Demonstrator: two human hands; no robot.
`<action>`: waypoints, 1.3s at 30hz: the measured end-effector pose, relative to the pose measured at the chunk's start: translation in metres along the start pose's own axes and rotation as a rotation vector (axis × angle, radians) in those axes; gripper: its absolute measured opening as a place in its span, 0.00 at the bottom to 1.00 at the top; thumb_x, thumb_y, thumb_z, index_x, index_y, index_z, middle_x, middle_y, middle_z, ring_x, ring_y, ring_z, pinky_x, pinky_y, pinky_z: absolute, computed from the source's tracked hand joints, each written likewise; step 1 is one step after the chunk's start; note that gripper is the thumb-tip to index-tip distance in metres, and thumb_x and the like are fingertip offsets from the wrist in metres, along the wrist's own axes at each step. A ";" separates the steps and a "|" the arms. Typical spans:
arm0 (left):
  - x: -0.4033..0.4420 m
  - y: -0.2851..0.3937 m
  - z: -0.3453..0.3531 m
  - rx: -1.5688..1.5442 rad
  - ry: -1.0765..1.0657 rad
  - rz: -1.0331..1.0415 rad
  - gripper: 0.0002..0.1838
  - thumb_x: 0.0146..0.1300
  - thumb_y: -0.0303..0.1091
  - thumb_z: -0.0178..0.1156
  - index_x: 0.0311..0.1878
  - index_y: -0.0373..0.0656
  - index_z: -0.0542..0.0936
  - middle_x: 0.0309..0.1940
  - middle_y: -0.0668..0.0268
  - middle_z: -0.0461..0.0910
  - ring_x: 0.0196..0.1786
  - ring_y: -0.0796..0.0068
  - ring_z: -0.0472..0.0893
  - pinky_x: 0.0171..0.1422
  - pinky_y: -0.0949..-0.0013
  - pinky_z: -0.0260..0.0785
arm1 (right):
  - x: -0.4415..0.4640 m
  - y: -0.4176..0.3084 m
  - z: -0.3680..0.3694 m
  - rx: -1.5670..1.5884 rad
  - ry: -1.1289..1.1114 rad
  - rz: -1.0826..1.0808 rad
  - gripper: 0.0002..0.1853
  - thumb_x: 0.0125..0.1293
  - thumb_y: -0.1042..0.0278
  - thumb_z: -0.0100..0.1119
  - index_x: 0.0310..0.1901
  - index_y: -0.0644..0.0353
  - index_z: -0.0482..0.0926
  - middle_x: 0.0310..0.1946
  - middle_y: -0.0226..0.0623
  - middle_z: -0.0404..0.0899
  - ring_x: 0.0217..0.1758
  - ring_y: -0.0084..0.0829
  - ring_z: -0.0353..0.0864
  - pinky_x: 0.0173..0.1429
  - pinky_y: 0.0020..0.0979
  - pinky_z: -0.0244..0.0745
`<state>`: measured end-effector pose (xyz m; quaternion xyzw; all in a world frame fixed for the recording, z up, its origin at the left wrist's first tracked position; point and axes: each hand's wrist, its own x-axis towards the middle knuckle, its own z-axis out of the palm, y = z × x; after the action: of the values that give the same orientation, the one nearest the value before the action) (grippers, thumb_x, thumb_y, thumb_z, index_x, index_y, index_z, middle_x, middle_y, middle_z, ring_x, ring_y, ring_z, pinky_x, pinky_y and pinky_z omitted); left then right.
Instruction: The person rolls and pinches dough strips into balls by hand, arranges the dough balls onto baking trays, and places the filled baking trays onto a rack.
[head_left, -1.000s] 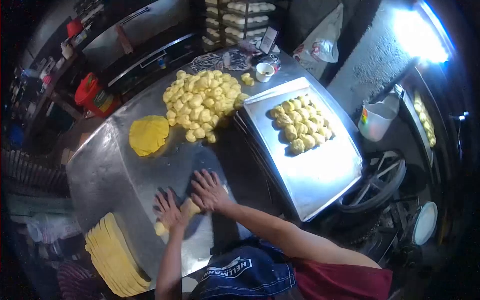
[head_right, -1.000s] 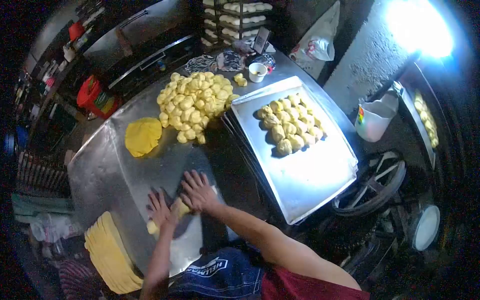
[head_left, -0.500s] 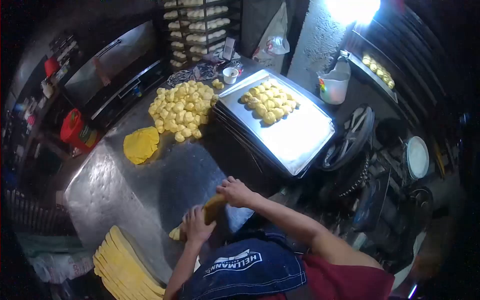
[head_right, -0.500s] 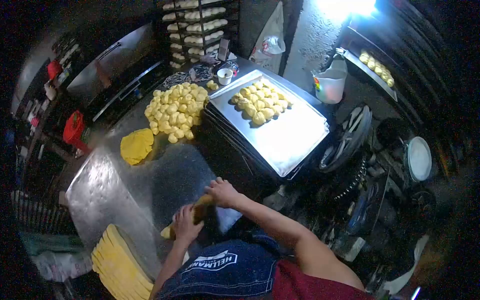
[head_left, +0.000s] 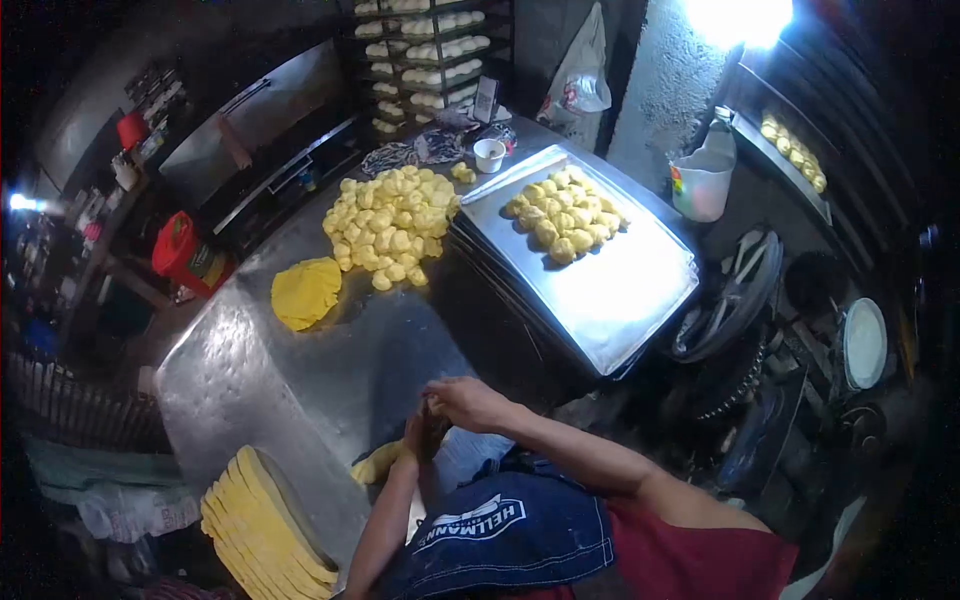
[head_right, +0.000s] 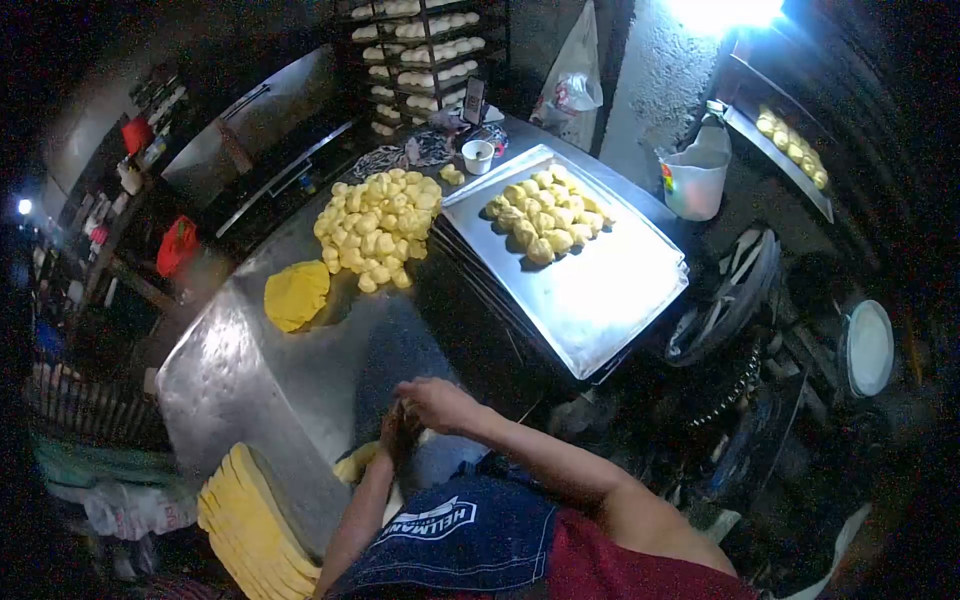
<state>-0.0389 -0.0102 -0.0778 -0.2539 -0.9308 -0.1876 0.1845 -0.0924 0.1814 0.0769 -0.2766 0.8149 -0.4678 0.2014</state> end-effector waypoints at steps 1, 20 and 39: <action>-0.012 -0.008 0.020 -0.531 -0.027 -0.345 0.17 0.71 0.33 0.62 0.60 0.41 0.79 0.51 0.52 0.86 0.53 0.67 0.86 0.56 0.63 0.77 | 0.004 -0.005 -0.004 -0.070 -0.023 -0.039 0.16 0.72 0.66 0.60 0.58 0.58 0.82 0.52 0.51 0.83 0.59 0.56 0.81 0.61 0.49 0.78; 0.076 0.051 -0.027 0.073 -0.267 -0.583 0.13 0.61 0.37 0.66 0.41 0.35 0.85 0.38 0.39 0.85 0.45 0.39 0.86 0.52 0.42 0.79 | 0.006 0.056 -0.044 -0.006 -0.054 0.187 0.19 0.61 0.53 0.68 0.38 0.65 0.86 0.33 0.58 0.86 0.40 0.59 0.88 0.45 0.51 0.82; 0.059 0.056 -0.049 -0.622 -0.350 -0.835 0.56 0.62 0.31 0.72 0.86 0.50 0.47 0.70 0.43 0.74 0.71 0.48 0.77 0.76 0.53 0.68 | -0.037 0.037 -0.207 -0.523 0.889 0.324 0.22 0.55 0.57 0.81 0.48 0.59 0.86 0.48 0.42 0.80 0.52 0.46 0.81 0.59 0.46 0.77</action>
<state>-0.0434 0.0365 0.0047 0.0671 -0.8699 -0.4661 -0.1469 -0.1953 0.3552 0.1469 0.0364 0.9431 -0.2842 -0.1687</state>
